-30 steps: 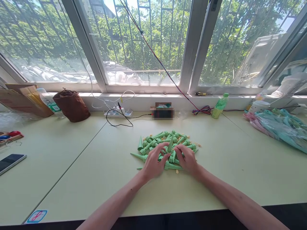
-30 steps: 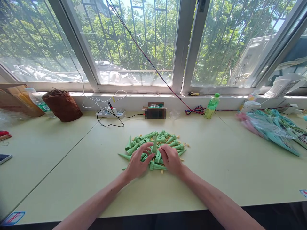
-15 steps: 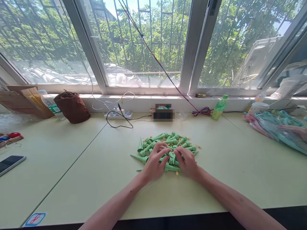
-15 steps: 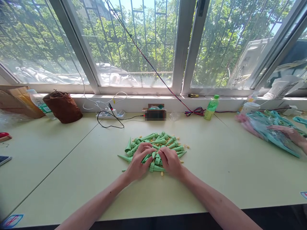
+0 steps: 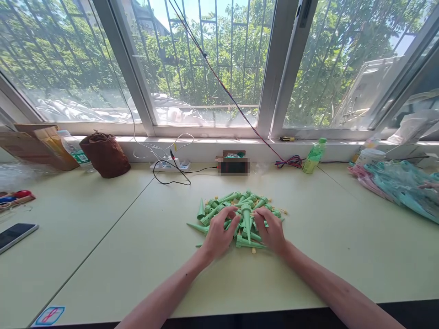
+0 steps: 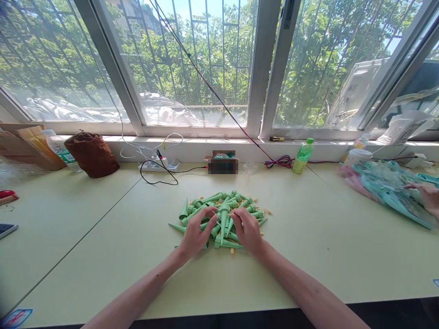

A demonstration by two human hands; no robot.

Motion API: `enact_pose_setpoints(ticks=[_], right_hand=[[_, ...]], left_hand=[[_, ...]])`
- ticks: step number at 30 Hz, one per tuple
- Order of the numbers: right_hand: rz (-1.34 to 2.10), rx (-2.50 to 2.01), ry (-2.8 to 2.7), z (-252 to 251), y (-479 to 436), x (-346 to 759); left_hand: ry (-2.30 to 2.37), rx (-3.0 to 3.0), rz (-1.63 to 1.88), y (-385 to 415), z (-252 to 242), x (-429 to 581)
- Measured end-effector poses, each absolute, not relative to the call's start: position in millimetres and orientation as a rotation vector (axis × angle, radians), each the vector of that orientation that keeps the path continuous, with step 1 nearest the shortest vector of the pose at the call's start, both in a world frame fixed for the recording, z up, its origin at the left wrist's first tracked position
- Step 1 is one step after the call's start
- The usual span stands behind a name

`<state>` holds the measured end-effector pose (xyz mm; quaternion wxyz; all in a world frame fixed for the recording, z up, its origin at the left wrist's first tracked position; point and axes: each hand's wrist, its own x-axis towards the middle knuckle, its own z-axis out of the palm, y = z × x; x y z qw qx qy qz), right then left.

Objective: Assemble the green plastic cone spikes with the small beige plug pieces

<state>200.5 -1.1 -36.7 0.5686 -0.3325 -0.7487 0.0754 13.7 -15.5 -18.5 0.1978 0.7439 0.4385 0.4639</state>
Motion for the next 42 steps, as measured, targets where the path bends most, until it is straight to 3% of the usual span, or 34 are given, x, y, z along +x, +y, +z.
enact_pose_setpoints(ticks=[30, 34, 38, 42], right_hand=[[0.174, -0.755, -1.845, -42, 0, 199], [0.481, -0.834, -1.829, -17, 1, 194], [1.160, -0.953, -1.804, 43, 15, 194], [1.277, -0.949, -1.901, 104, 32, 198]], left_hand=[[1.096, 2.238, 1.257, -16, -21, 13], [1.015, 2.350, 1.295, -10, -8, 6], [0.974, 2.562, 1.188, 1, 33, -4], [1.139, 2.691, 1.010, 12, 91, -6]])
